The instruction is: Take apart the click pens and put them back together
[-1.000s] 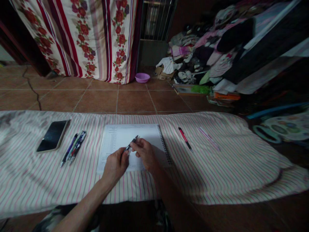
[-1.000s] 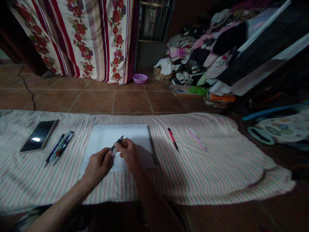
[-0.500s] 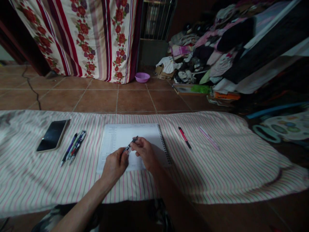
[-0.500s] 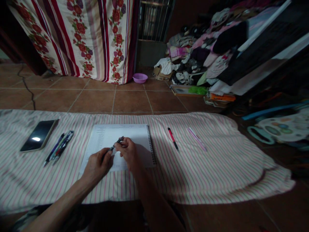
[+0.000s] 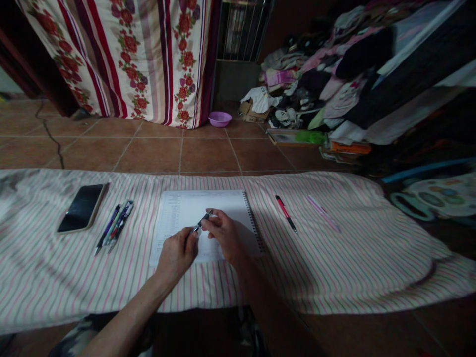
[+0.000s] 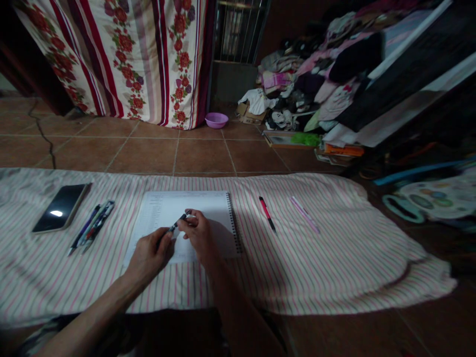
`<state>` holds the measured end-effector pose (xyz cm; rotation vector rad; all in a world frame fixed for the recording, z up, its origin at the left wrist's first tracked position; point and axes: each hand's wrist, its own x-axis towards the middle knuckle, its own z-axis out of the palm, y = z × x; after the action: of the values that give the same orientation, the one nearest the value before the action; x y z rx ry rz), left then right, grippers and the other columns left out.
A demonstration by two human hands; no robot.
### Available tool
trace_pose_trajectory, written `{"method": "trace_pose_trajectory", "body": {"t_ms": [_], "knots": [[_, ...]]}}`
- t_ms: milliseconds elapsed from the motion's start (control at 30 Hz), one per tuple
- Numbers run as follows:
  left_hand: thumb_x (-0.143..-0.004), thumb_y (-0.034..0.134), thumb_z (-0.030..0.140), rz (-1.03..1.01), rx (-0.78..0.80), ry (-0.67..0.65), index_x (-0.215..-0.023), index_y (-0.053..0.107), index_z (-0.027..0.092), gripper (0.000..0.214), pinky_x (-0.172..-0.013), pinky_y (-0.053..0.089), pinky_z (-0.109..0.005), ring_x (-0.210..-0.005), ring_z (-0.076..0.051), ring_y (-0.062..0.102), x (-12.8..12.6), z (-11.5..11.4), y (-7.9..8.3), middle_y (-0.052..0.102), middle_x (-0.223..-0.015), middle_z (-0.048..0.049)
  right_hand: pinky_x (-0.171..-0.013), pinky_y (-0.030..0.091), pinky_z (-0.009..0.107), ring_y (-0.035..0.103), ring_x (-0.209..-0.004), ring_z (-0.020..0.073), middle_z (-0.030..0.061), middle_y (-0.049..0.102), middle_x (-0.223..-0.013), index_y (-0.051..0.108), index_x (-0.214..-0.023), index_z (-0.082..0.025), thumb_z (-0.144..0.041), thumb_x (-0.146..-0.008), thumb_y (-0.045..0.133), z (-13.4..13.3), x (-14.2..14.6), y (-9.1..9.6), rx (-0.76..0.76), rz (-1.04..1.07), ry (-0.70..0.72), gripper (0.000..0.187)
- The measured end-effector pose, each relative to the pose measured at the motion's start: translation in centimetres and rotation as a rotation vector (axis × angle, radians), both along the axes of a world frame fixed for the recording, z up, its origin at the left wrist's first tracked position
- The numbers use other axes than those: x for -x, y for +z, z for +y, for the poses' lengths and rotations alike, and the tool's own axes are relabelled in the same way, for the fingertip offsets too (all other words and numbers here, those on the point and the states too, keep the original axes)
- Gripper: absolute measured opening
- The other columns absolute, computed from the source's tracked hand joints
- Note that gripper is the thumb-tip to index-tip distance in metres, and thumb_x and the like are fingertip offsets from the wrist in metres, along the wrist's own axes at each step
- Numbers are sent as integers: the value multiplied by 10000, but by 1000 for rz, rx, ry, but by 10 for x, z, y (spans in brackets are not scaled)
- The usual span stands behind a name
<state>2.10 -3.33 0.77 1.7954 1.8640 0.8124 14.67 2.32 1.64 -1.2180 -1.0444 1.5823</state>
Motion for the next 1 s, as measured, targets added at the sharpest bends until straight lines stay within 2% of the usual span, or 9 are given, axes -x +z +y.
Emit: {"method": "trace_pose_trajectory", "body": {"t_ms": [167, 333, 433, 600, 1000], "knots": [[-884, 330, 348, -11, 13, 3, -912, 612, 151, 346, -528, 397, -248, -590, -173, 616, 0, 0, 3, 673, -678, -62, -450, 378, 191, 611, -660, 142, 5, 629, -752, 524, -980, -188, -285, -585, 677, 0, 0, 0, 18, 48, 26, 435], [-888, 320, 352, -12, 32, -2, -906, 609, 152, 352, -521, 396, -251, -585, -173, 612, 0, -1, 4, 663, -668, -57, -435, 359, 184, 632, -714, 162, 40, 644, -837, 543, -979, -181, -392, -633, 656, 0, -2, 3, 36, 36, 11, 420], [-888, 326, 350, 2, 29, -1, -905, 608, 156, 343, -528, 400, -255, -585, -174, 614, 1, -1, 4, 663, -671, -53, -428, 337, 185, 624, -675, 152, 41, 638, -792, 589, -886, -160, -453, -652, 638, 1, -4, 4, 34, -8, -46, 378], [-885, 337, 337, 62, 5, -12, -895, 605, 165, 319, -563, 419, -267, -596, -180, 625, 1, -2, 5, 667, -678, -47, -419, 303, 187, 595, -621, 135, 21, 619, -690, 612, -745, -152, -443, -631, 662, 3, -6, 1, 19, -36, -87, 316], [-887, 339, 328, 72, 2, -34, -889, 601, 153, 315, -564, 425, -267, -604, -178, 632, 3, -3, 3, 679, -701, -63, -452, 328, 205, 619, -678, 160, 35, 656, -747, 641, -783, -163, -457, -633, 646, 4, -7, 2, 36, -65, -115, 330]]}}
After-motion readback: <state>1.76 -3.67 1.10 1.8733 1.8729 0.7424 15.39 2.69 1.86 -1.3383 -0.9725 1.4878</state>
